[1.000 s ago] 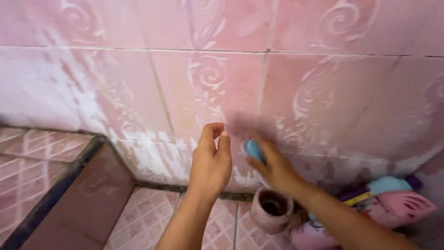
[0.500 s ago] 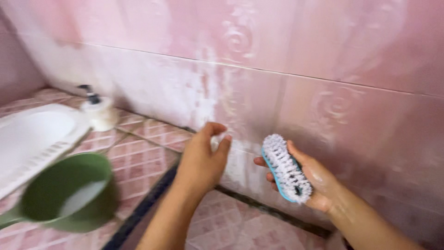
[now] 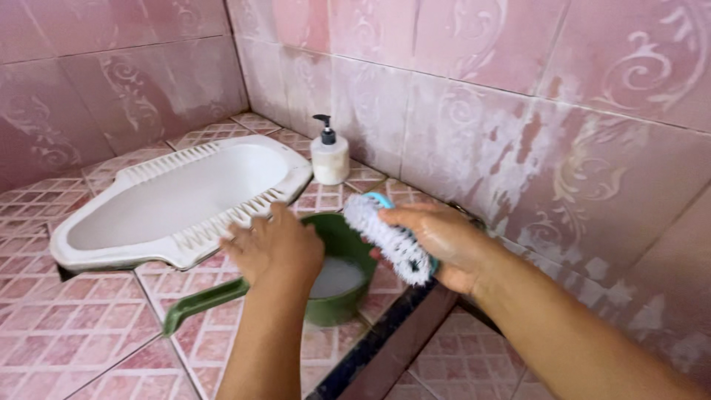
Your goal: The person scrubs pink patterned wall tiles and floor tiles using a blue brush and soapy water from a green scoop. They then scrub the rim and interior of a red bucket with the same brush.
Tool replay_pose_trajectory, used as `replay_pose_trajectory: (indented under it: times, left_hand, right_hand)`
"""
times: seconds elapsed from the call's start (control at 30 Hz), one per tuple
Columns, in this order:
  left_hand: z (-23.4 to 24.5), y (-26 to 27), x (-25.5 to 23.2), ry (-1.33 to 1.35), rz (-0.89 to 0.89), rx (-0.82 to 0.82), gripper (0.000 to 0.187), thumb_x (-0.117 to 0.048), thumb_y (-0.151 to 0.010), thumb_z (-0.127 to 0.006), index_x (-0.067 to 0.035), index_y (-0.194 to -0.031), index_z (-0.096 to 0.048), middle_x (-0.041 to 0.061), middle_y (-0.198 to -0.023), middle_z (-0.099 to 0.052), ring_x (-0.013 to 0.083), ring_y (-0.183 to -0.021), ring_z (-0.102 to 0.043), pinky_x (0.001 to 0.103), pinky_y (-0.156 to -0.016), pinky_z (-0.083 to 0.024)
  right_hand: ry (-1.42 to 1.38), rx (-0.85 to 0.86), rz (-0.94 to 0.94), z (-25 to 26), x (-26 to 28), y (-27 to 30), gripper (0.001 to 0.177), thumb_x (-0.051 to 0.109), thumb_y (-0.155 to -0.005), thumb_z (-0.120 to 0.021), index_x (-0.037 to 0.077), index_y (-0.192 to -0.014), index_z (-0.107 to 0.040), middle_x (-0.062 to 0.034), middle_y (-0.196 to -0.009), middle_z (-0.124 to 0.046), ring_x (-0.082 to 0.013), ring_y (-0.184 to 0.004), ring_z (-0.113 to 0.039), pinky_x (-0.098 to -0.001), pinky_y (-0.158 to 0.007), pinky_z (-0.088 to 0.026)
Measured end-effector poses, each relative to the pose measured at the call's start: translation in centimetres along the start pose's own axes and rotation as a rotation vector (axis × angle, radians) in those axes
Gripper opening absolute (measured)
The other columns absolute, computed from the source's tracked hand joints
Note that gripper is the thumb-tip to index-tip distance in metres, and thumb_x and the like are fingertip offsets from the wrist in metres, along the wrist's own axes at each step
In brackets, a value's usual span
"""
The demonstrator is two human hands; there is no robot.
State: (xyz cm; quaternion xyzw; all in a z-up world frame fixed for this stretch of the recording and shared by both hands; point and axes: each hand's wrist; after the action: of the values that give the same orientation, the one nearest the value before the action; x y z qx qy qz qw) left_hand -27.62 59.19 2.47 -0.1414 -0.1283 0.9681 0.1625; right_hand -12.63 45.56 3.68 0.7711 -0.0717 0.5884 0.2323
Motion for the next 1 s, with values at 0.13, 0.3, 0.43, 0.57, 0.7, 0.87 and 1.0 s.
replay_pose_trajectory:
  times: [0.13, 0.3, 0.43, 0.57, 0.7, 0.87, 1.0]
  left_hand:
    - [-0.9, 0.1, 3.1, -0.006, 0.105, 0.362, 0.047, -0.028, -0.093, -0.066, -0.010, -0.135, -0.058, 0.016, -0.130, -0.068, 0.0341, -0.125, -0.062, 0.048, -0.104, -0.045]
    - [-0.3, 1.3, 0.3, 0.079, -0.152, 0.201, 0.017, -0.018, -0.097, -0.057, -0.018, -0.110, -0.069, 0.014, -0.103, -0.075, 0.0330, -0.100, -0.073, 0.047, -0.082, -0.057]
    - [0.3, 3.5, -4.1, 0.095, -0.396, 0.048, 0.014, -0.014, -0.095, -0.055, -0.018, -0.102, -0.066, 0.013, -0.084, -0.075, 0.0323, -0.081, -0.076, 0.046, -0.072, -0.057]
    - [-0.6, 6.3, -7.9, 0.099, -0.585, -0.039, 0.013, -0.012, -0.092, -0.056, -0.019, -0.096, -0.067, 0.009, -0.076, -0.075, 0.0282, -0.074, -0.076, 0.042, -0.074, -0.054]
    - [-2.0, 8.8, -11.1, 0.131, -0.646, 0.076, 0.012, -0.012, -0.093, -0.056, -0.019, -0.096, -0.066, 0.009, -0.077, -0.076, 0.0274, -0.074, -0.076, 0.040, -0.075, -0.053]
    - [-3.7, 12.1, -14.6, 0.173, -0.731, 0.181, 0.012, -0.012, -0.092, -0.059, -0.017, -0.097, -0.068, 0.009, -0.081, -0.076, 0.0271, -0.078, -0.076, 0.040, -0.076, -0.053]
    - [-5.1, 14.1, -16.3, 0.163, -0.746, 0.228, 0.015, -0.011, -0.096, -0.058, -0.017, -0.103, -0.070, 0.009, -0.087, -0.077, 0.0273, -0.081, -0.076, 0.040, -0.070, -0.055]
  right_hand:
    - [0.405, -0.075, 0.056, -3.0, -0.5, -0.6, 0.037, 0.027, -0.092, -0.066, 0.008, -0.122, -0.073, -0.0097, -0.092, -0.077, -0.0172, -0.072, -0.069, -0.0314, -0.059, -0.053]
    - [1.129, -0.036, 0.345, -3.6, -0.9, -0.2, 0.036, 0.028, -0.082, -0.070, 0.014, -0.114, -0.078, -0.0132, -0.087, -0.079, -0.0222, -0.073, -0.073, -0.0370, -0.067, -0.055]
    - [1.921, -0.202, 0.311, -2.5, -3.2, 0.4, 0.020, 0.019, -0.086, -0.066, 0.010, -0.098, -0.078, -0.0175, -0.102, -0.074, -0.0337, -0.095, -0.070, -0.0460, -0.082, -0.055]
    - [1.829, -0.048, -0.044, 0.9, -3.2, 2.8, 0.028, 0.023, -0.083, -0.068, 0.013, -0.108, -0.073, -0.0158, -0.108, -0.072, -0.0351, -0.104, -0.068, -0.0488, -0.086, -0.055]
    - [1.514, -0.338, -0.024, 3.5, -3.7, 6.5, 0.034, 0.028, -0.083, -0.067, 0.018, -0.116, -0.069, -0.0157, -0.104, -0.075, -0.0363, -0.100, -0.072, -0.0496, -0.084, -0.056]
    - [1.358, -0.300, -0.093, 9.2, -6.7, 9.4, 0.041, 0.027, -0.078, -0.071, 0.019, -0.118, -0.072, -0.0157, -0.101, -0.077, -0.0326, -0.096, -0.076, -0.0446, -0.085, -0.059]
    - [1.375, -0.380, -0.276, 13.2, -10.9, 10.3, 0.047, 0.031, -0.081, -0.076, 0.024, -0.127, -0.069, -0.0139, -0.104, -0.076, -0.0332, -0.099, -0.073, -0.0435, -0.089, -0.055]
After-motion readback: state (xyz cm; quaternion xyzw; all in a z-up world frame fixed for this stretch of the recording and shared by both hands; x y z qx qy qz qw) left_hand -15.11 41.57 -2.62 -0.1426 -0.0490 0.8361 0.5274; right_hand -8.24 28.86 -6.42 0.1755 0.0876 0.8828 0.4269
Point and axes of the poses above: each hand's wrist, its own y-axis away from the middle knuckle, its own z-axis out of the back of the hand, x = y × z
